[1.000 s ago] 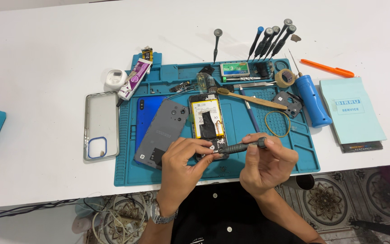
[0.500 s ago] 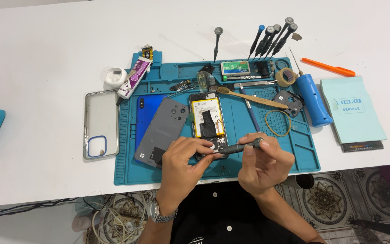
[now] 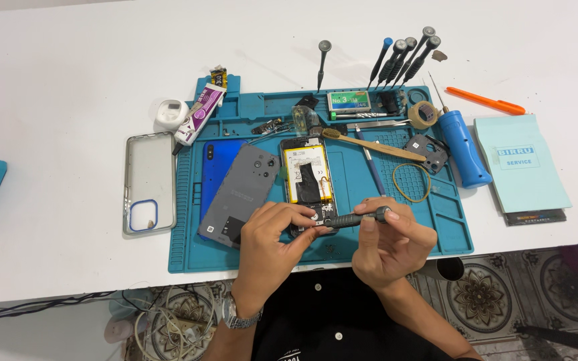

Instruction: The person repairs a disassembled smartphone on a repair mat, using a screwdriver to work on the phone's internal components and pressing and adjusting parts inside the phone body with their fingers. Other phones, a phone case, and assorted repair tools remain on the mat around the work area.

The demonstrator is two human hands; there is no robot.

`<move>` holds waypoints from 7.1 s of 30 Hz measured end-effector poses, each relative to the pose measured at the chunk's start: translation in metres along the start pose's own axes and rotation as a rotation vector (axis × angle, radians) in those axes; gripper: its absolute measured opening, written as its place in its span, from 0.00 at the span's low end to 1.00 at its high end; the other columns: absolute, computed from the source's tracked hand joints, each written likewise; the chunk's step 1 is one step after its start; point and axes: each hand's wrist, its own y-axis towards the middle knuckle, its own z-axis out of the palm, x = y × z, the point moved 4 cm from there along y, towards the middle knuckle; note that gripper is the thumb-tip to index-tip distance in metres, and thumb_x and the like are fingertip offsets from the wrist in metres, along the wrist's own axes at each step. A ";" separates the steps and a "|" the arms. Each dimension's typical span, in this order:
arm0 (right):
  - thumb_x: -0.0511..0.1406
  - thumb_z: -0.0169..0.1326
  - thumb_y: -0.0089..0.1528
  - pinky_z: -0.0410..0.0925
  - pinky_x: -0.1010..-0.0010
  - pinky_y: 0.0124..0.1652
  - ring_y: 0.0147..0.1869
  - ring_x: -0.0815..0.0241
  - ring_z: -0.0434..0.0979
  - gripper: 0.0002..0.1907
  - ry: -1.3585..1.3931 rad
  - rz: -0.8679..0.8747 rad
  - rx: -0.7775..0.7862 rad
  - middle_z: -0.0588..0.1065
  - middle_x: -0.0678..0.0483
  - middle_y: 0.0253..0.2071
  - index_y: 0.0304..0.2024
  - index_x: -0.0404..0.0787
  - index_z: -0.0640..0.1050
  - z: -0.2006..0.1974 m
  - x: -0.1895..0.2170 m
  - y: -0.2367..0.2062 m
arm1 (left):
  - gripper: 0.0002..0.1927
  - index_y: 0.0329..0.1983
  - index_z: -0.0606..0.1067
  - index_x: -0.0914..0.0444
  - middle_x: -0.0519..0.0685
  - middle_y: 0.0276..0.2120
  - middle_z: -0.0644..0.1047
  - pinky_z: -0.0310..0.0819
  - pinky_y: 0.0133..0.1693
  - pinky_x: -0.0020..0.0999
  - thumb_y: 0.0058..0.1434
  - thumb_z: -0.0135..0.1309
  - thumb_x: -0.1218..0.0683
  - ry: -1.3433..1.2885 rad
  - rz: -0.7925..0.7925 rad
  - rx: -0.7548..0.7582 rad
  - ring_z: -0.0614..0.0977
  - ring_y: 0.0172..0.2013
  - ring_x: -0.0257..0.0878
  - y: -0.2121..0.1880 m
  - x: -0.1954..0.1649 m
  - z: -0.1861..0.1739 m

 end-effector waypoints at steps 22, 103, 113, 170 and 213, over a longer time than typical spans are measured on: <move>0.24 0.50 0.68 0.76 0.64 0.42 0.43 0.55 0.79 0.17 0.004 -0.022 0.030 0.74 0.41 0.41 0.56 0.39 0.61 0.001 0.001 0.001 | 0.12 0.27 0.79 0.61 0.43 0.34 0.84 0.73 0.38 0.36 0.48 0.72 0.53 0.014 -0.010 0.002 0.83 0.35 0.39 0.001 -0.001 0.000; 0.33 0.43 0.73 0.68 0.66 0.64 0.64 0.55 0.73 0.16 0.032 0.254 0.287 0.70 0.44 0.61 0.62 0.35 0.70 0.011 0.006 0.022 | 0.53 0.78 0.48 0.70 0.69 0.74 0.62 0.61 0.75 0.50 0.71 0.39 0.25 -0.413 0.075 0.221 0.66 0.76 0.62 -0.009 -0.013 0.018; 0.34 0.45 0.72 0.65 0.65 0.63 0.62 0.55 0.71 0.18 -0.002 0.246 0.308 0.68 0.43 0.60 0.63 0.34 0.69 0.015 0.014 0.031 | 0.49 0.74 0.56 0.70 0.65 0.64 0.74 0.71 0.66 0.46 0.68 0.46 0.27 -0.429 0.005 0.154 0.78 0.66 0.56 -0.011 -0.012 0.011; 0.31 0.53 0.66 0.68 0.66 0.52 0.50 0.55 0.72 0.18 -0.120 0.163 0.265 0.72 0.48 0.48 0.59 0.36 0.74 0.008 0.027 0.042 | 0.44 0.72 0.63 0.69 0.61 0.69 0.72 0.74 0.63 0.42 0.67 0.52 0.32 -0.370 0.108 0.164 0.79 0.65 0.51 -0.010 -0.033 0.009; 0.18 0.54 0.65 0.73 0.70 0.52 0.53 0.58 0.78 0.20 0.034 0.191 0.157 0.74 0.46 0.50 0.57 0.35 0.69 0.008 0.012 0.016 | 0.39 0.70 0.66 0.68 0.60 0.65 0.75 0.76 0.65 0.42 0.69 0.53 0.34 -0.401 0.104 0.158 0.79 0.66 0.52 -0.015 -0.026 0.006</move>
